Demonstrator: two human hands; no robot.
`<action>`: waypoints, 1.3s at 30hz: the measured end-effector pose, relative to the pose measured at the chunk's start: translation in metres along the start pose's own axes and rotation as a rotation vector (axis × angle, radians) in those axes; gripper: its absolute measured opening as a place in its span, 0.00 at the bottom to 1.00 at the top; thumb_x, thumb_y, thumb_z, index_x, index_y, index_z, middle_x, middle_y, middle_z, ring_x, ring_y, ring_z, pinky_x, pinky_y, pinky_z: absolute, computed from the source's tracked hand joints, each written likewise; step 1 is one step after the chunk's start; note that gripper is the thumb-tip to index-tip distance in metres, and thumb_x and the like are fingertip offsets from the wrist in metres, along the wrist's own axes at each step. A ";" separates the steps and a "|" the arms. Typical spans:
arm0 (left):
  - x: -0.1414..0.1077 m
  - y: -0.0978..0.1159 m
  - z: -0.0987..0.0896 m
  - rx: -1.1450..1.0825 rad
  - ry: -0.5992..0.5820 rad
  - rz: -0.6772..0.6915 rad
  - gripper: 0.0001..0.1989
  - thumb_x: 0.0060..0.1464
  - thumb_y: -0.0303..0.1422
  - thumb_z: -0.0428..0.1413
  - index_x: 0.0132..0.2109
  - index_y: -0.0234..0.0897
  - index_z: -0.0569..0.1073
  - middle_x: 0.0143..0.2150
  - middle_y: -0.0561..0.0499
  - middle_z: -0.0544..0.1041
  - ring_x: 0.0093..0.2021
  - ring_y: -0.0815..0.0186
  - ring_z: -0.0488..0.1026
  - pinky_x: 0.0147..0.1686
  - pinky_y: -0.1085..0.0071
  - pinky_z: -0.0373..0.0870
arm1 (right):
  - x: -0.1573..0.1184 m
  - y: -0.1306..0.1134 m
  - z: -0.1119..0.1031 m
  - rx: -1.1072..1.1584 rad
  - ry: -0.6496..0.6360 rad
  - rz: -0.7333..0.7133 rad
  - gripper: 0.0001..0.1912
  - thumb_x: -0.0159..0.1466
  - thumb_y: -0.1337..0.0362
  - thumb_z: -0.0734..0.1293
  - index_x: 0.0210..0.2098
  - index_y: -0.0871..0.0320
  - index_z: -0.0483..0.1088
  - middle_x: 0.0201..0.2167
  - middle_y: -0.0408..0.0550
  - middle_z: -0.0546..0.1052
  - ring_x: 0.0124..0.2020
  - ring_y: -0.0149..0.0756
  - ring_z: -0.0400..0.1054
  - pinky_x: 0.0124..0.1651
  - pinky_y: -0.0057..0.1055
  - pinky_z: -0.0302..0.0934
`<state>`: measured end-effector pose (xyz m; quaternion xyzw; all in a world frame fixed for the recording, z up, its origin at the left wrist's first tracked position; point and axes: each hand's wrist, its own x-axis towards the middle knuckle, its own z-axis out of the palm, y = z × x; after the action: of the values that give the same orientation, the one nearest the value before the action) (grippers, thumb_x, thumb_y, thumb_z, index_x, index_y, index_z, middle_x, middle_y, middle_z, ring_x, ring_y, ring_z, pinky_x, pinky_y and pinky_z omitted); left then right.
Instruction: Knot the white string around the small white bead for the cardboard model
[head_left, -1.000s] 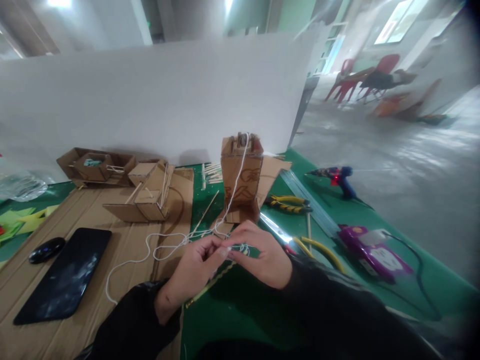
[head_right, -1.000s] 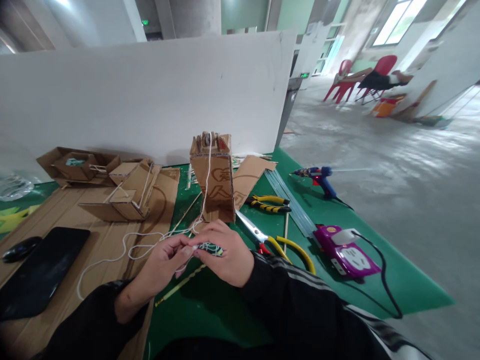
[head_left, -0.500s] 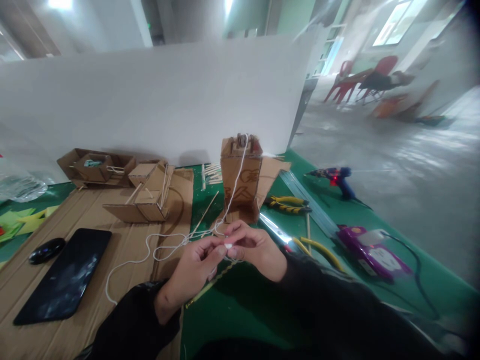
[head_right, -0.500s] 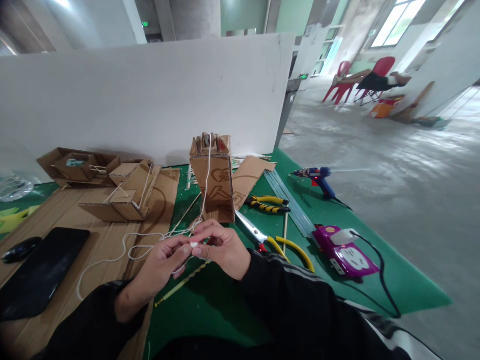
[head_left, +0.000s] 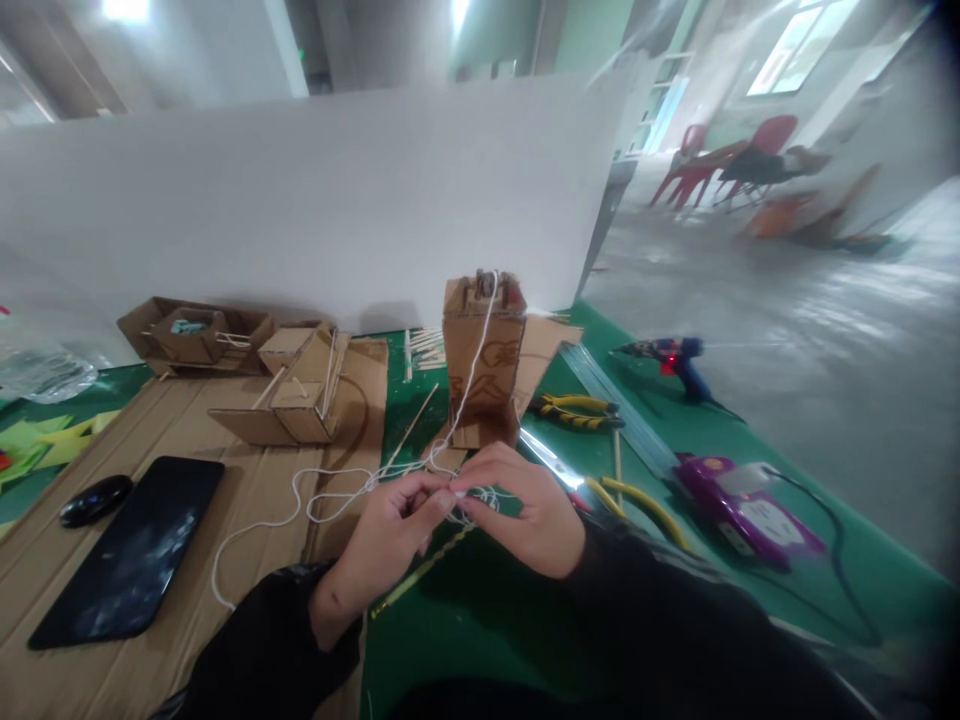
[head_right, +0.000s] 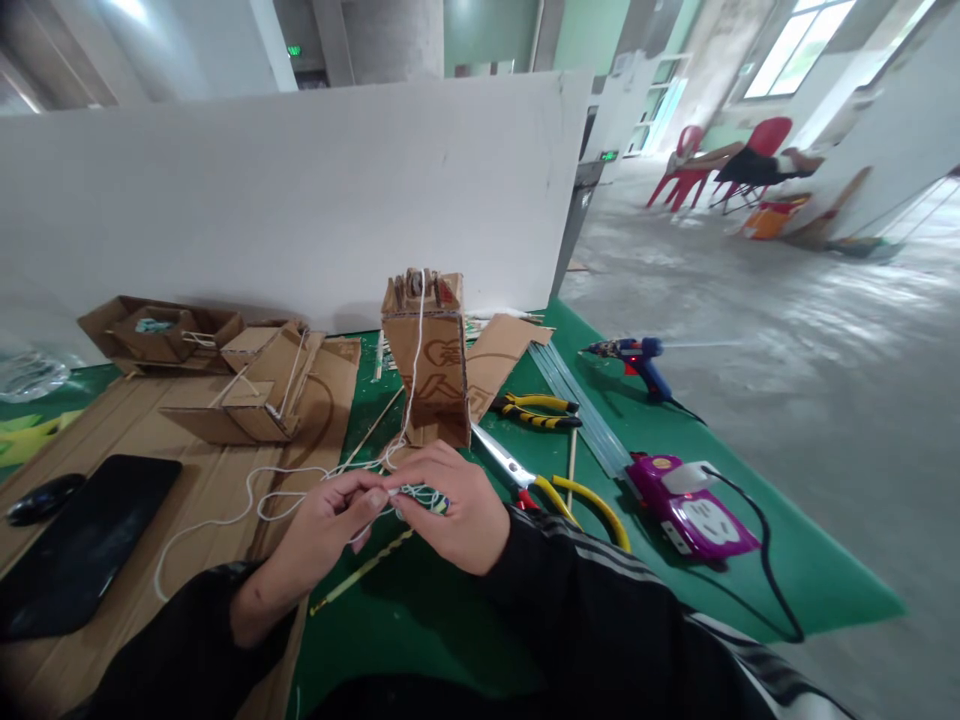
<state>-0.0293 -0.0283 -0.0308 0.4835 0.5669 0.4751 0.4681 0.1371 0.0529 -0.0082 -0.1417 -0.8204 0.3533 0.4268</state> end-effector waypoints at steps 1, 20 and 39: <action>0.000 -0.001 0.000 -0.008 -0.004 0.003 0.15 0.57 0.43 0.55 0.38 0.34 0.75 0.17 0.60 0.61 0.17 0.75 0.57 0.19 0.78 0.54 | 0.000 0.000 0.000 0.007 0.006 0.004 0.07 0.59 0.72 0.68 0.37 0.57 0.75 0.32 0.49 0.78 0.36 0.36 0.71 0.40 0.33 0.66; 0.002 -0.004 0.001 -0.078 -0.019 -0.026 0.15 0.55 0.44 0.56 0.34 0.35 0.71 0.19 0.60 0.63 0.16 0.77 0.57 0.17 0.79 0.52 | -0.006 0.002 0.003 0.062 -0.002 0.013 0.10 0.61 0.72 0.67 0.41 0.57 0.76 0.35 0.50 0.80 0.38 0.37 0.73 0.41 0.33 0.69; 0.001 -0.005 0.006 -0.305 -0.029 -0.067 0.14 0.53 0.43 0.59 0.30 0.35 0.70 0.17 0.62 0.61 0.14 0.78 0.56 0.15 0.80 0.52 | -0.014 0.004 0.015 0.371 0.036 0.372 0.05 0.63 0.64 0.68 0.39 0.58 0.71 0.41 0.51 0.80 0.43 0.39 0.76 0.48 0.37 0.71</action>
<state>-0.0239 -0.0271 -0.0367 0.3943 0.4972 0.5329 0.5598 0.1331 0.0410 -0.0254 -0.2157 -0.6938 0.5674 0.3876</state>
